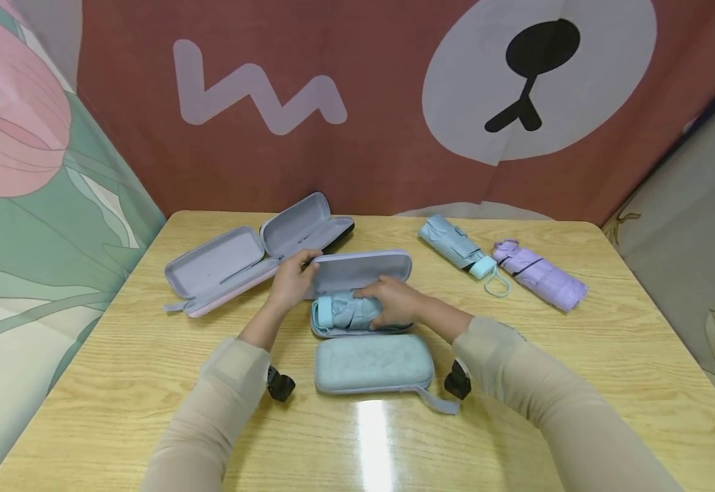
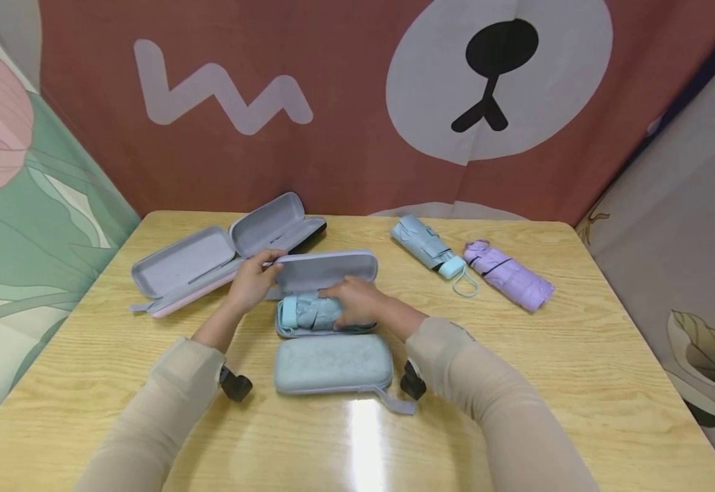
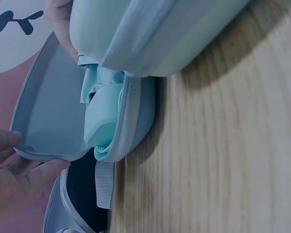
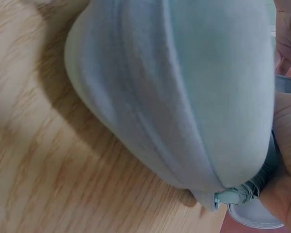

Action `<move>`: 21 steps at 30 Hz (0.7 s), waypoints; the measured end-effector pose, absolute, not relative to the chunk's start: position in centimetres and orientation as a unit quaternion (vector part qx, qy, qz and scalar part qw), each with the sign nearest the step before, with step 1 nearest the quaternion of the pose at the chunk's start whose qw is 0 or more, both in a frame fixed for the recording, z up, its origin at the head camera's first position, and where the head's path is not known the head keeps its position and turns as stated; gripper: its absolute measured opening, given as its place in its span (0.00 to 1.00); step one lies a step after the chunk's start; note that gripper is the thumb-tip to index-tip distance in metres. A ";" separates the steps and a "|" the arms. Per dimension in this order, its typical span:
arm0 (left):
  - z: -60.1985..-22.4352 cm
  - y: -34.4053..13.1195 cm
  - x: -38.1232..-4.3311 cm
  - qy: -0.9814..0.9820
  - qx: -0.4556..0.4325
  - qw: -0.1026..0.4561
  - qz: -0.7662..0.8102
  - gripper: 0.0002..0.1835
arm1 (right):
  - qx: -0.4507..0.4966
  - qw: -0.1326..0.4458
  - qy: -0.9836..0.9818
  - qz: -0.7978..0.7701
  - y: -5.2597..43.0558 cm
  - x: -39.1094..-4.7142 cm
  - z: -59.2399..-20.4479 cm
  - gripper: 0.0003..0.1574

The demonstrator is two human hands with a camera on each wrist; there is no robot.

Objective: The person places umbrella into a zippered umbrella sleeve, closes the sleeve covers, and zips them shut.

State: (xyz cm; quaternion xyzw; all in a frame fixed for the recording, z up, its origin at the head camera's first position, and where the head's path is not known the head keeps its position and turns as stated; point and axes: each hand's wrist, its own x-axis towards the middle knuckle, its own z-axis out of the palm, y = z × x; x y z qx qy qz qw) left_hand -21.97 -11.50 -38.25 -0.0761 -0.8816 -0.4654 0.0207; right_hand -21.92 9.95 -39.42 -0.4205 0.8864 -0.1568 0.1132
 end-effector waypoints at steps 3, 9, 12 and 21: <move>-38.4 -11.5 -22.0 -0.880 -0.080 0.021 -0.468 0.15 | -0.415 0.119 0.889 -0.153 10.0 -22.0 -39.4 0.39; -38.5 -11.4 -22.1 -0.871 -0.092 0.028 -0.482 0.15 | -0.398 0.131 0.897 -0.143 10.2 -22.7 -39.3 0.40; -38.6 -11.3 -22.2 -0.865 -0.100 0.031 -0.491 0.15 | -0.382 0.141 0.902 -0.140 10.3 -23.1 -39.4 0.40; -38.7 -11.1 -22.2 -0.854 -0.092 0.004 -0.512 0.15 | -0.385 0.129 0.906 -0.122 10.6 -23.2 -39.6 0.43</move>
